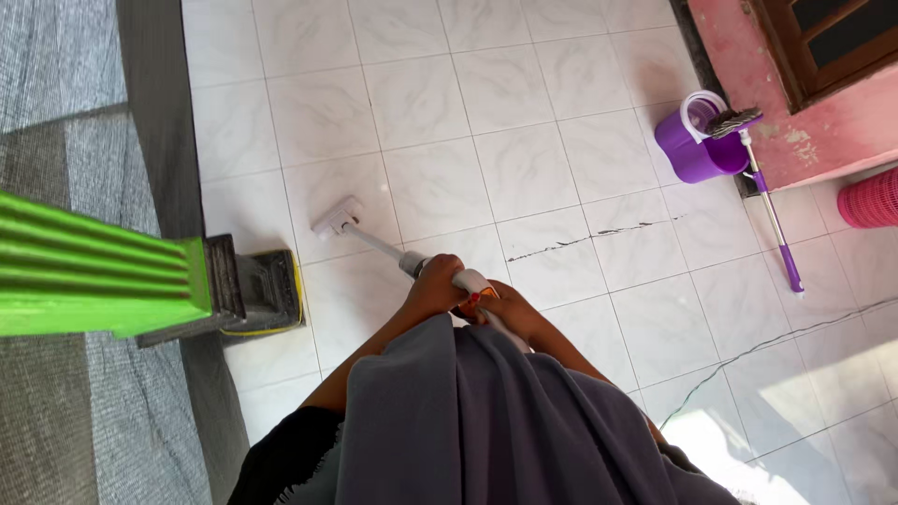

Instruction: The person vacuums the tiled floor of an entryway by pushing and pulling the vacuum head across the surface, maneuvering around a broom, a mop bucket, and shoes on the ground.

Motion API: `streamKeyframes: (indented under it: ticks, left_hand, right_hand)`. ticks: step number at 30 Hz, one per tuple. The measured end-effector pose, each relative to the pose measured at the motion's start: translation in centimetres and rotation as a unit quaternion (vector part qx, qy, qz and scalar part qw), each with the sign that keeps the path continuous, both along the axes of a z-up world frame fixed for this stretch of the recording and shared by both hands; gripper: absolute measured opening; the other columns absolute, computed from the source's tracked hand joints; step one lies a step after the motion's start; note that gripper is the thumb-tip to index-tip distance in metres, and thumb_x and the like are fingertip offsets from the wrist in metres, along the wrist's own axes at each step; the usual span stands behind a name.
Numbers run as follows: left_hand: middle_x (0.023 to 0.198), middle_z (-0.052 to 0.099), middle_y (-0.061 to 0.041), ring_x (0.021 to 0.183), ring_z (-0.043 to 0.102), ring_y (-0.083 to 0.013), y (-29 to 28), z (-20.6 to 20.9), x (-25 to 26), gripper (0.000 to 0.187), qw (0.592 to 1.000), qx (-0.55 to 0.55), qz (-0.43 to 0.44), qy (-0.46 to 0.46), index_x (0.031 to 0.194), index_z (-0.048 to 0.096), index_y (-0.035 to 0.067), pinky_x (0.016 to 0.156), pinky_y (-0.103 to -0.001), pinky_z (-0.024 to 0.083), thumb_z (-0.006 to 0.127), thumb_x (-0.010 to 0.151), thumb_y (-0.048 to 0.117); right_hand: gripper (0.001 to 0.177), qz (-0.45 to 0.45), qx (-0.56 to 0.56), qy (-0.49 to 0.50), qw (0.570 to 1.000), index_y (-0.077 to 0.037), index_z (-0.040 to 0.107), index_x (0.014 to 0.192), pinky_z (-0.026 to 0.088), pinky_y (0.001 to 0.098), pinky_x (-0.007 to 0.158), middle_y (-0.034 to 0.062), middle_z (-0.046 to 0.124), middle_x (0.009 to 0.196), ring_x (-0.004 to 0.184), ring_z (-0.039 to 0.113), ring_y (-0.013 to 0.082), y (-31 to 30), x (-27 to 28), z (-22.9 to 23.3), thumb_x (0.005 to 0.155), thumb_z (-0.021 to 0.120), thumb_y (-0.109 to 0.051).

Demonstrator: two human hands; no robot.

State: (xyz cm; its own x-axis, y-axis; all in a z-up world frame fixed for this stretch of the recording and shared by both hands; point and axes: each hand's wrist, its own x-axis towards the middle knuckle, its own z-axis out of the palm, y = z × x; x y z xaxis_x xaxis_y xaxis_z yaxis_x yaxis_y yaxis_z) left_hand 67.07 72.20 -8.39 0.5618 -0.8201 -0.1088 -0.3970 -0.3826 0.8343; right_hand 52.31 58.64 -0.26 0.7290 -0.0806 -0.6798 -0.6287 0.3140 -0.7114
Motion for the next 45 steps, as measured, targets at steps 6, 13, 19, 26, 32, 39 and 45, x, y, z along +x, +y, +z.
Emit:
streamKeyframes:
  ticks: [6, 13, 19, 26, 32, 39, 45]
  left_hand:
    - [0.103, 0.07, -0.019, 0.104, 0.065, -0.0371, -4.6, 0.4, 0.5, 0.05, 0.982, 0.084, -0.166, -0.031, 0.101, 0.068, 0.006, 0.092, -0.049, 0.05, 0.086, 0.07, 0.041]
    - [0.113, 0.066, -0.015, 0.115, 0.059, -0.0346, -13.6, 4.0, -5.7, 0.05, 0.938, 0.143, -0.316, 0.006, 0.107, 0.068, 0.009, 0.097, -0.049, 0.046, 0.087, 0.07, 0.035]
    - [0.124, 0.062, -0.012, 0.125, 0.052, -0.0322, -23.1, 4.7, -8.0, 0.052, 0.923, 0.171, -0.344, -0.014, 0.114, 0.069, 0.012, 0.102, -0.049, 0.043, 0.088, 0.069, 0.03]
    - [0.115, 0.071, -0.01, 0.119, 0.063, -0.0279, -34.7, 9.0, -16.8, 0.043, 0.876, 0.157, -0.455, 0.03, 0.112, 0.07, 0.01, 0.104, -0.044, 0.048, 0.08, 0.08, 0.037]
    - [0.114, 0.071, -0.011, 0.116, 0.063, -0.0298, -41.3, 8.2, -20.0, 0.041, 0.871, 0.054, -0.485, 0.053, 0.106, 0.073, 0.009, 0.1, -0.044, 0.049, 0.082, 0.076, 0.034]
    - [0.115, 0.07, -0.012, 0.119, 0.061, -0.0303, -48.2, 4.9, -20.9, 0.044, 0.859, 0.049, -0.509, -0.012, 0.11, 0.071, 0.009, 0.101, -0.045, 0.047, 0.083, 0.076, 0.035]
    - [0.112, 0.073, -0.012, 0.121, 0.063, -0.0292, -57.0, 6.2, -18.1, 0.042, 0.835, 0.121, -0.537, -0.018, 0.108, 0.072, 0.006, 0.107, -0.044, 0.046, 0.081, 0.081, 0.036]
  right_hand:
    - [0.048, -0.087, -0.026, 0.017, 0.996, 0.001, 0.054, 0.137, 0.054, 0.0339, 0.075, 0.013, 0.068, 0.099, 0.084, 0.065, 0.0188, -1.1, -1.8, 1.6, 0.098, 0.057, -0.025]
    - [0.048, -0.194, -0.094, 0.124, 0.968, -0.004, 0.059, 0.134, 0.051, 0.0345, 0.096, 0.0129, 0.072, 0.117, 0.107, 0.067, 0.0183, -4.0, -9.4, 7.8, 0.094, 0.062, -0.031]
    - [0.049, -0.195, -0.106, 0.069, 0.973, -0.001, 0.058, 0.136, 0.052, 0.0394, 0.083, 0.021, 0.068, 0.104, 0.091, 0.063, 0.0252, -12.8, -11.7, 2.7, 0.097, 0.061, -0.03]
    - [0.049, -0.242, -0.18, 0.118, 0.946, -0.003, 0.058, 0.13, 0.055, 0.0338, 0.086, 0.0111, 0.073, 0.106, 0.095, 0.071, 0.0184, -21.6, -22.4, 4.9, 0.091, 0.068, -0.031]
    - [0.051, -0.314, -0.19, 0.138, 0.92, 0.0, 0.061, 0.123, 0.057, 0.0344, 0.082, 0.0134, 0.073, 0.1, 0.089, 0.072, 0.0204, -25.7, -25.7, 6.1, 0.075, 0.072, -0.014]
    - [0.047, -0.398, -0.15, 0.1, 0.9, 0.003, 0.059, 0.124, 0.055, 0.0351, 0.075, 0.0136, 0.07, 0.093, 0.08, 0.067, 0.0199, -30.9, -25.5, 3.0, 0.082, 0.069, -0.014]
    - [0.05, -0.357, -0.208, 0.166, 0.895, -0.001, 0.061, 0.129, 0.055, 0.0372, 0.09, 0.0147, 0.073, 0.108, 0.1, 0.071, 0.0229, -39.1, -21.8, 5.3, 0.082, 0.072, -0.017]
